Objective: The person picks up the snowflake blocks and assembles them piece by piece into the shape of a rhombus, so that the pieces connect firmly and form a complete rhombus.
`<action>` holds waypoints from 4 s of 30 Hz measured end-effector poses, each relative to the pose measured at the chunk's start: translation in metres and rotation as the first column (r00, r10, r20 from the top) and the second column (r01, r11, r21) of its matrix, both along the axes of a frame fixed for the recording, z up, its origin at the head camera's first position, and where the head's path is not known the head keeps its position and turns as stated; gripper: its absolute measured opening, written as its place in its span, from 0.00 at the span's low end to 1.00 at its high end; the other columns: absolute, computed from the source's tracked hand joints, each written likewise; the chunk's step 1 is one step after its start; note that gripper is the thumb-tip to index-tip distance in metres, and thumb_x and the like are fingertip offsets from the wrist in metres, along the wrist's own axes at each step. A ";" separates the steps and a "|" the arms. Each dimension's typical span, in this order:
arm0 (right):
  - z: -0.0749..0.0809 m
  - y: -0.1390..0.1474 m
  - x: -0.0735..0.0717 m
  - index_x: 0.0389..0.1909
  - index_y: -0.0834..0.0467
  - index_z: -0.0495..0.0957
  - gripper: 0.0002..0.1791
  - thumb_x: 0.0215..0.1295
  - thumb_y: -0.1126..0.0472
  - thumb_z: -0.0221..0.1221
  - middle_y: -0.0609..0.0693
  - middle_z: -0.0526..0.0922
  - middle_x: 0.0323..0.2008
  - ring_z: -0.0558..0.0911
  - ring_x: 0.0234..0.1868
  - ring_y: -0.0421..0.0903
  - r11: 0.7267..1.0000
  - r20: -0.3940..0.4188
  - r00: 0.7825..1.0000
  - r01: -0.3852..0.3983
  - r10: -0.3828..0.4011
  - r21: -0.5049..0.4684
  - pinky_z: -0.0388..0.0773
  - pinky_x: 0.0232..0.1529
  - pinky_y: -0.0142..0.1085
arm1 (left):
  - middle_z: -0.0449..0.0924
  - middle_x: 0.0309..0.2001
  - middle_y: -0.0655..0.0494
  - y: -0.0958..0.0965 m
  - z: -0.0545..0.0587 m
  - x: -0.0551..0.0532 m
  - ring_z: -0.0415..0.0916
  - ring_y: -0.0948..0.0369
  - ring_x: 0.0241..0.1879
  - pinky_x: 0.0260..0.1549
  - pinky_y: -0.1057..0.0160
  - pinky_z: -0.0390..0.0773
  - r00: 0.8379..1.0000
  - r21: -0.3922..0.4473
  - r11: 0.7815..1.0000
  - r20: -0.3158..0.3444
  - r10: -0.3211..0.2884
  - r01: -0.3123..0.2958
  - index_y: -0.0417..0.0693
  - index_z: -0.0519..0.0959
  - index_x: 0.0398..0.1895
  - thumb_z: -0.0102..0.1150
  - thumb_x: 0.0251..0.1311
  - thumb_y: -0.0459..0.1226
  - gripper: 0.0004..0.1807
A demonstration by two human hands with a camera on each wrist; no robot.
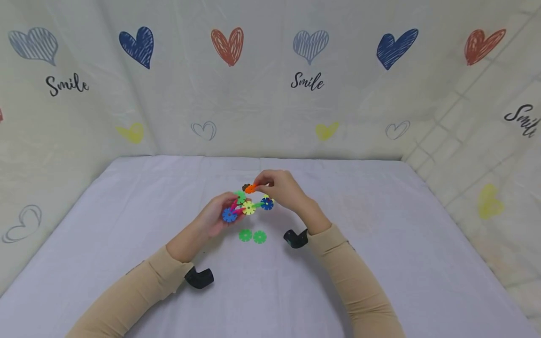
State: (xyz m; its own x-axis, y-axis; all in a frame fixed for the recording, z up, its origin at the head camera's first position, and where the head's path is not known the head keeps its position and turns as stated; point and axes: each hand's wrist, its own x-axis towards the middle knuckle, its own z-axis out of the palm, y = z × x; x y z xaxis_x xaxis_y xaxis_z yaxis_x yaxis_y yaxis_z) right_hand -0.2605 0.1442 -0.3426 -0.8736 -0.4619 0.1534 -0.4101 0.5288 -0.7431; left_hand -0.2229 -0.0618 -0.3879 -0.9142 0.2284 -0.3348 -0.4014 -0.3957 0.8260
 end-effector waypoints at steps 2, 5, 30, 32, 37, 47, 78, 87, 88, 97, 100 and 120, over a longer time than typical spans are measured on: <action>0.000 0.000 0.000 0.42 0.59 0.86 0.04 0.70 0.65 0.65 0.50 0.88 0.41 0.86 0.43 0.56 1.000 -0.007 1.000 -0.001 0.001 0.010 0.83 0.43 0.43 | 0.83 0.55 0.45 0.000 0.000 0.000 0.82 0.58 0.43 0.34 0.66 0.84 1.000 -0.004 1.000 0.004 -0.001 0.001 0.40 0.73 0.50 0.47 0.75 0.37 0.10; 0.000 0.000 0.001 0.42 0.58 0.86 0.04 0.70 0.64 0.65 0.50 0.88 0.41 0.86 0.45 0.55 1.000 -0.010 1.000 -0.002 0.002 0.021 0.83 0.46 0.45 | 0.81 0.58 0.43 0.000 0.000 0.000 0.82 0.57 0.44 0.35 0.66 0.85 1.000 -0.005 1.000 0.002 -0.004 0.004 0.40 0.72 0.51 0.47 0.75 0.38 0.11; -0.001 0.003 -0.005 0.44 0.59 0.85 0.05 0.70 0.66 0.64 0.53 0.88 0.42 0.84 0.44 0.57 0.993 0.007 0.995 -0.100 0.100 0.065 0.82 0.45 0.42 | 0.80 0.34 0.52 -0.004 -0.001 0.001 0.79 0.62 0.30 0.27 0.67 0.82 0.999 -0.144 0.989 -0.013 -0.049 0.046 0.42 0.76 0.42 0.51 0.75 0.38 0.08; -0.002 0.003 -0.006 0.43 0.59 0.86 0.05 0.70 0.67 0.64 0.51 0.88 0.41 0.83 0.42 0.54 0.992 -0.004 0.994 -0.105 0.106 0.074 0.82 0.45 0.41 | 0.80 0.33 0.52 -0.004 -0.001 0.000 0.79 0.62 0.28 0.25 0.67 0.82 0.999 -0.162 0.985 -0.010 -0.054 0.051 0.43 0.76 0.41 0.51 0.75 0.38 0.08; -0.003 0.003 -0.005 0.42 0.59 0.85 0.04 0.70 0.66 0.65 0.53 0.88 0.40 0.79 0.39 0.50 0.989 0.003 0.993 -0.114 0.115 0.089 0.80 0.41 0.40 | 0.80 0.35 0.52 -0.006 -0.001 0.000 0.79 0.62 0.29 0.26 0.68 0.82 0.997 -0.211 0.975 -0.008 -0.078 0.075 0.41 0.77 0.46 0.52 0.75 0.39 0.10; -0.008 0.004 -0.002 0.41 0.58 0.85 0.03 0.69 0.66 0.66 0.50 0.88 0.38 0.81 0.38 0.49 0.989 -0.022 0.991 -0.127 0.128 0.072 0.80 0.41 0.39 | 0.79 0.35 0.52 -0.010 -0.003 -0.002 0.79 0.61 0.29 0.28 0.67 0.82 0.995 -0.210 0.973 0.009 -0.098 0.098 0.42 0.76 0.45 0.54 0.75 0.40 0.09; -0.017 0.007 0.004 0.42 0.60 0.83 0.04 0.69 0.68 0.65 0.53 0.88 0.40 0.87 0.45 0.51 0.998 0.045 0.997 -0.063 0.064 -0.028 0.84 0.46 0.43 | 0.82 0.35 0.55 -0.016 0.002 -0.004 0.79 0.62 0.27 0.28 0.67 0.81 0.985 -0.227 0.959 0.009 -0.174 0.172 0.47 0.75 0.38 0.52 0.76 0.40 0.08; -0.017 0.008 0.006 0.41 0.59 0.83 0.03 0.69 0.68 0.65 0.51 0.88 0.39 0.87 0.44 0.50 0.997 0.049 0.996 -0.068 0.069 -0.025 0.84 0.46 0.43 | 0.83 0.36 0.55 -0.015 0.001 -0.003 0.79 0.62 0.28 0.27 0.67 0.81 0.983 -0.217 0.959 0.005 -0.185 0.181 0.47 0.74 0.39 0.51 0.76 0.40 0.08; -0.017 0.008 0.007 0.41 0.60 0.83 0.03 0.69 0.68 0.65 0.51 0.88 0.39 0.87 0.44 0.50 0.997 0.052 0.996 -0.070 0.071 -0.028 0.84 0.45 0.43 | 0.83 0.36 0.55 -0.015 0.001 -0.003 0.79 0.62 0.28 0.27 0.67 0.81 0.982 -0.219 0.958 0.003 -0.189 0.185 0.47 0.75 0.40 0.51 0.76 0.40 0.08; -0.020 0.007 0.007 0.40 0.58 0.86 0.02 0.68 0.65 0.67 0.52 0.88 0.36 0.81 0.37 0.48 0.996 -0.008 0.996 -0.089 0.088 -0.022 0.78 0.36 0.36 | 0.82 0.36 0.54 -0.016 -0.001 -0.003 0.79 0.62 0.29 0.28 0.67 0.80 0.981 -0.232 0.954 -0.012 -0.196 0.188 0.47 0.76 0.41 0.51 0.77 0.40 0.07; -0.020 0.006 0.010 0.38 0.58 0.87 0.02 0.67 0.64 0.68 0.53 0.87 0.33 0.76 0.32 0.47 0.994 -0.073 0.992 -0.105 0.105 0.000 0.73 0.31 0.34 | 0.83 0.36 0.54 -0.017 -0.001 -0.002 0.79 0.62 0.29 0.27 0.68 0.81 0.981 -0.242 0.952 -0.009 -0.196 0.188 0.47 0.76 0.39 0.52 0.77 0.40 0.08; -0.022 0.001 0.020 0.31 0.63 0.87 0.02 0.62 0.69 0.70 0.56 0.86 0.28 0.70 0.21 0.43 0.990 -0.173 0.979 -0.121 0.108 -0.069 0.67 0.22 0.31 | 0.81 0.33 0.55 -0.013 0.003 0.001 0.75 0.64 0.22 0.20 0.73 0.74 0.985 -0.222 0.960 0.038 -0.166 0.170 0.52 0.76 0.29 0.52 0.77 0.37 0.13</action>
State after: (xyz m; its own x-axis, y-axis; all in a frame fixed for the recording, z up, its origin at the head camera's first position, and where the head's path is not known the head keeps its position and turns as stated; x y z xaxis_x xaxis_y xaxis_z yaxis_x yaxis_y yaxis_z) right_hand -0.2404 0.1450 -0.3648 -0.7740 -0.5381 0.3337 -0.5874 0.4135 -0.6957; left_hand -0.2221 -0.0752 -0.3849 -0.8623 0.2954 -0.4114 -0.4624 -0.1276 0.8775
